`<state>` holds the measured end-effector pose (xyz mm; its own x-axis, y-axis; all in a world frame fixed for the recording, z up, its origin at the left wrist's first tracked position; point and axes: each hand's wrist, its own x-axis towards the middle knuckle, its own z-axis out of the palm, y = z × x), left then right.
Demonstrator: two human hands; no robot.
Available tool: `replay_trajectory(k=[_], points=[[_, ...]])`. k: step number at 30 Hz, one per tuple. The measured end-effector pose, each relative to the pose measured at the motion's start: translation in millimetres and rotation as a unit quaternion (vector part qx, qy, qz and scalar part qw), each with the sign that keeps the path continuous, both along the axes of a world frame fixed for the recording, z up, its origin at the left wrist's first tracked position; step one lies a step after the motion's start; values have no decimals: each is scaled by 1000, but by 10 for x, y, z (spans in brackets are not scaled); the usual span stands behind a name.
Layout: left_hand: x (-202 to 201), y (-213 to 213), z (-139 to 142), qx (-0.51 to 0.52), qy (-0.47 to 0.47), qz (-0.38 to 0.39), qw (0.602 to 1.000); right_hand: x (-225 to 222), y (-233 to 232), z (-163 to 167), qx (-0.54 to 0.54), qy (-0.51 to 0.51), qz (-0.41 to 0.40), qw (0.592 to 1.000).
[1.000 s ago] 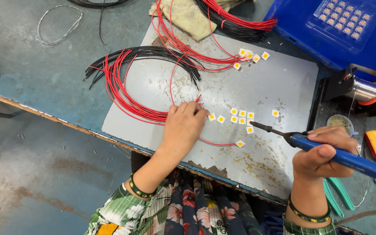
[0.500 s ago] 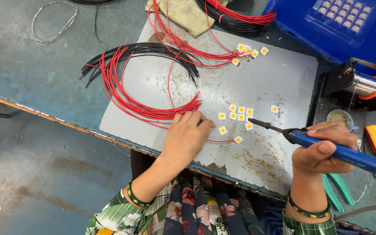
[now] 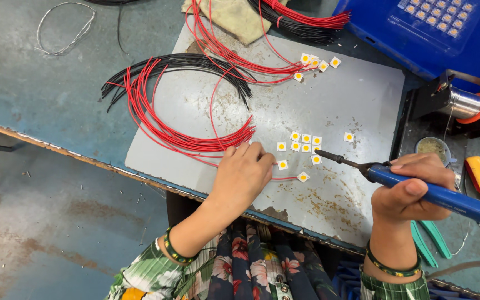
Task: The person uses a soldering iron to attach red and black wires to small square LED modules on a white work mat. They repeatedly position the wire ends, apply solder, and move completed units aside while continuing the process.
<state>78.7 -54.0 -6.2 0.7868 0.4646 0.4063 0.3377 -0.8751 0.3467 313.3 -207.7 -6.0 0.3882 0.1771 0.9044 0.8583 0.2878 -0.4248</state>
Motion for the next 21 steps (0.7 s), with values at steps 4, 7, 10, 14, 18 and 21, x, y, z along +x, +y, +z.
replay_trajectory(k=[4, 7, 10, 14, 18, 21], points=[[149, 37, -40, 23, -17, -5, 1000, 11, 12, -1, 0, -3, 5, 1000], [221, 22, -47, 31, 0, -26, 999, 13, 8, 4, -1, 1, 9, 1000], [247, -23, -48, 29, 14, -53, 998, 1, 4, 6, 6, 4, 8, 1000], [217, -15, -41, -17, -59, -56, 997, -19, 10, 13, 8, 0, 0, 1000], [170, -10, -14, -39, -52, -35, 997, -25, 8, 21, 5, 0, 2, 1000], [176, -45, 15, -105, -66, -46, 991, -25, -3, 18, -2, 1, -2, 1000]])
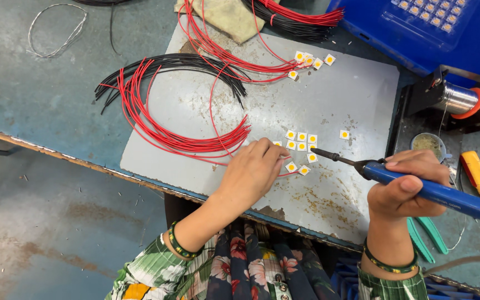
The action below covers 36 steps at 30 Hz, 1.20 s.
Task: The person uses a soldering iron to attach red and black wires to small square LED modules on a white work mat. They repeatedly position the wire ends, apply solder, and move completed units aside while continuing the process.
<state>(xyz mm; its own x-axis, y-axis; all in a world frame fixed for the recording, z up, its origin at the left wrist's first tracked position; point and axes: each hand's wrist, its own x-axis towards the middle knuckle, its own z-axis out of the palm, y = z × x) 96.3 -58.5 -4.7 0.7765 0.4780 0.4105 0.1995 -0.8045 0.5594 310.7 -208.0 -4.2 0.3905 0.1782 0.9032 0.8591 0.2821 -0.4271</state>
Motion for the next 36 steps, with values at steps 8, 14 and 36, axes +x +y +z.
replay_trajectory(k=[8, 14, 36], points=[[215, -54, 42, -123, 0, -51, 991, 18, 8, -8, 6, -4, 3, 1000], [301, -36, 74, -252, -42, -86, 963, 46, -5, -9, 5, 6, -1, 1000], [-38, -233, 58, -83, 16, -24, 996, 40, -3, 32, 2, 4, -7, 1000]])
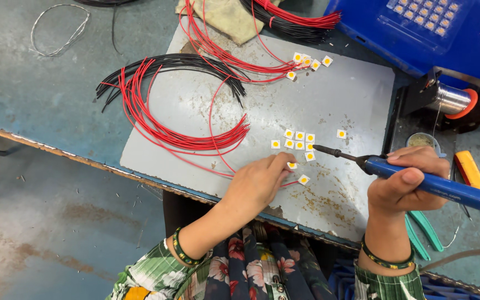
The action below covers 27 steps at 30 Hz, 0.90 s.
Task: The person uses a soldering iron to attach red and black wires to small square LED modules on a white work mat. They repeatedly position the wire ends, apply solder, and move completed units aside while continuing the process.
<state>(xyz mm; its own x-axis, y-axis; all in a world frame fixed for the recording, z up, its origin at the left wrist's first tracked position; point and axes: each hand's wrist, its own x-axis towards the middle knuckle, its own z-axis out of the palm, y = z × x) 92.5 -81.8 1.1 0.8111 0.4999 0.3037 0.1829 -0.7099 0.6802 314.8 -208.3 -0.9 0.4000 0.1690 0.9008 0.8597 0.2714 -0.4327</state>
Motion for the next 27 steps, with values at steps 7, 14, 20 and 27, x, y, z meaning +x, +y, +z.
replay_trajectory(k=[7, 14, 20, 27], points=[[-84, 117, 28, 70, -42, 41, 996, 36, 13, -34, 22, 1, 10, 1000], [-49, 145, 4, 57, -81, 37, 994, -40, 32, -43, 15, 24, 53, 998], [-33, 174, -69, 46, -97, 40, 993, -200, 137, -69, -24, -32, 91, 995], [-37, 176, -101, 45, -118, 47, 991, -256, 154, -47, -50, -31, 95, 994]])
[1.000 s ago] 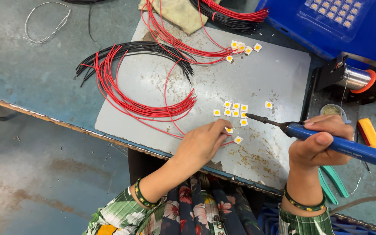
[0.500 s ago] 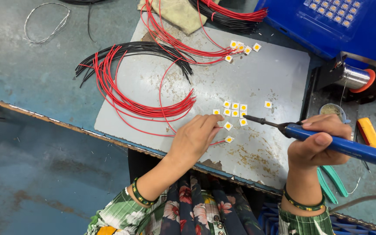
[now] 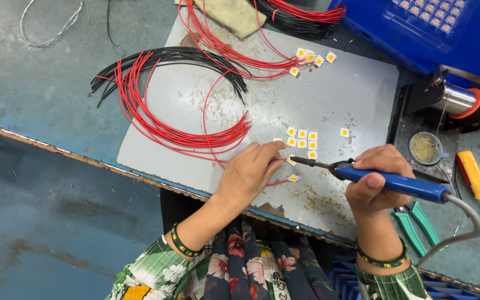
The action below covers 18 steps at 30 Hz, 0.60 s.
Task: The person uses a soldering iron to attach red and black wires to small square LED modules on a white work mat. They repeatedly position the wire ends, apply solder, and move completed units aside while continuing the process.
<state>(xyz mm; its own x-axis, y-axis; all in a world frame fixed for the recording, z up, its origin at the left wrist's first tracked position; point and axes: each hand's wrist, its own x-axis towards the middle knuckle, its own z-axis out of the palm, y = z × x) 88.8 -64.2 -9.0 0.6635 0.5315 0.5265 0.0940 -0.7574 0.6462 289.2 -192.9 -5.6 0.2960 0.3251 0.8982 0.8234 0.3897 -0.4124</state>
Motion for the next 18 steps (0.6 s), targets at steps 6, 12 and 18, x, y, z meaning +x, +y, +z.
replay_trajectory(k=[6, 12, 18], points=[[-9, -1, 5, -12, -4, -7, 1000, 22, -4, -32, 17, -5, -1, 1000], [-10, -1, 18, -14, -1, -12, 1000, 2, -2, -25, -3, -4, 0, 1000], [-16, 2, 18, -15, -1, -14, 1000, -25, 16, -4, -4, -3, -1, 1000]])
